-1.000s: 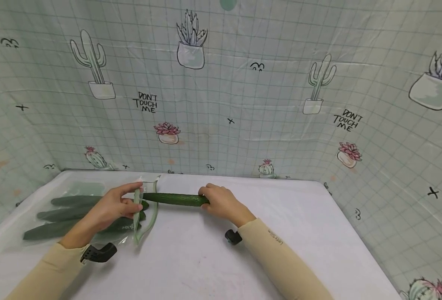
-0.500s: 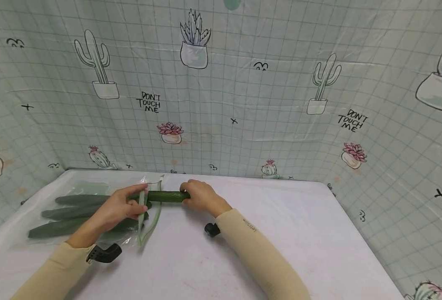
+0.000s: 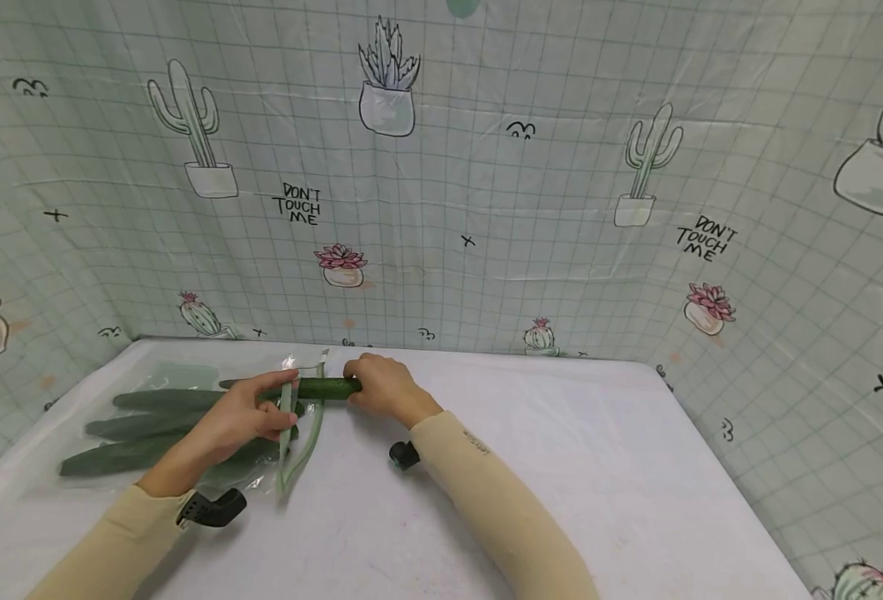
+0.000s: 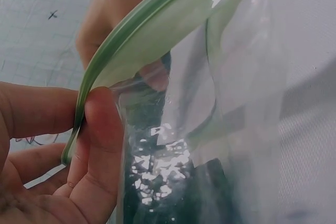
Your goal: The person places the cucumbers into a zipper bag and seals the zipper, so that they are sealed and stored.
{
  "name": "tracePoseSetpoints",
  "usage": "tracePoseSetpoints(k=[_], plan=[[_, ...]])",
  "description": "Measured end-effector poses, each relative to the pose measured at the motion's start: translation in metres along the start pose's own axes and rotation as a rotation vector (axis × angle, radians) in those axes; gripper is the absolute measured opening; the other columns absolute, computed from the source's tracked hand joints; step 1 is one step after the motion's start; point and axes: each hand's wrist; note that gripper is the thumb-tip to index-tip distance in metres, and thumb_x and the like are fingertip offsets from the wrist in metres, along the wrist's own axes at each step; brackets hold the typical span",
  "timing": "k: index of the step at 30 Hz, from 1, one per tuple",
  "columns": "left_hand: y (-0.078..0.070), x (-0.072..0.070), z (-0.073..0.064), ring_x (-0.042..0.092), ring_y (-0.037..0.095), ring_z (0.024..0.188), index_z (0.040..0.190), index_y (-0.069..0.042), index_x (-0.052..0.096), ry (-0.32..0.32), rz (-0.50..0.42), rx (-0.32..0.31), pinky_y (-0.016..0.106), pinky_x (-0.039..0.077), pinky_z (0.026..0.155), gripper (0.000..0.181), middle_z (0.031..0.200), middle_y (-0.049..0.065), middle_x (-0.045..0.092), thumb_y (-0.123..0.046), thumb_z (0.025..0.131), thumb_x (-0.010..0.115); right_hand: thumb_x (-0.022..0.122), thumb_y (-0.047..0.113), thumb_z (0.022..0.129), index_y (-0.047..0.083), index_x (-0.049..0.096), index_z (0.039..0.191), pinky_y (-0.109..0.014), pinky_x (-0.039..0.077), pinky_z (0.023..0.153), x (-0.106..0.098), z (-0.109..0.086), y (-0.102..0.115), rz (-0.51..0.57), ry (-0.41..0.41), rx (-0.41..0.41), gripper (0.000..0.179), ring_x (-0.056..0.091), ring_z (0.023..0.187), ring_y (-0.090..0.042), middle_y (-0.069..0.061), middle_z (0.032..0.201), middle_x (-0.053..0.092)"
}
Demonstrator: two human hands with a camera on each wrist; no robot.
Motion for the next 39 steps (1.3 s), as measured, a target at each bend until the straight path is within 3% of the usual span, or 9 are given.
tracePoseSetpoints(k=[12, 21, 29, 39], plan=[[0.003, 0.0, 0.001, 0.064, 0.025, 0.068, 0.148, 0.001, 0.03, 0.0, 0.019, -0.02, 0.038, 0.056, 0.066, 0.071, 0.057, 0.008, 0.057, 0.001, 0.087, 0.065, 0.075, 0.028, 0.084, 0.019, 0.066, 0.118, -0.031, 0.049, 0.071, 0.01, 0.007, 0.009, -0.053, -0.004, 0.026, 0.037, 0.055, 0.083, -0.01, 0.003, 0.105, 0.061], [0.002, 0.002, 0.0, 0.061, 0.023, 0.064, 0.149, 0.001, 0.028, 0.013, 0.007, -0.026, 0.04, 0.056, 0.068, 0.071, 0.056, 0.007, 0.053, 0.002, 0.087, 0.064, 0.074, 0.028, 0.085, 0.018, 0.063, 0.122, -0.036, 0.05, 0.082, 0.012, 0.005, -0.001, 0.001, 0.061, 0.061, 0.04, 0.058, 0.098, -0.015, 0.002, 0.112, 0.062], [0.004, 0.001, 0.003, 0.06, 0.026, 0.062, 0.149, 0.0, 0.03, 0.001, 0.016, -0.029, 0.041, 0.056, 0.067, 0.071, 0.056, 0.006, 0.053, 0.002, 0.087, 0.065, 0.065, 0.009, 0.087, 0.015, 0.059, 0.126, -0.034, 0.044, 0.094, 0.007, -0.005, -0.022, 0.091, 0.118, 0.003, 0.04, 0.054, 0.108, -0.017, -0.002, 0.116, 0.06], [0.005, 0.001, 0.001, 0.059, 0.023, 0.062, 0.149, -0.001, 0.03, 0.002, 0.001, -0.024, 0.039, 0.055, 0.067, 0.071, 0.056, 0.005, 0.052, 0.003, 0.086, 0.065, 0.064, 0.01, 0.09, 0.018, 0.058, 0.128, -0.032, 0.045, 0.091, 0.007, -0.005, -0.022, 0.108, 0.092, -0.054, 0.039, 0.055, 0.102, -0.014, -0.001, 0.113, 0.058]])
Point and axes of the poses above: each hand's wrist, its own z-axis towards the middle knuckle, its own x-axis out of the palm, y = z × x
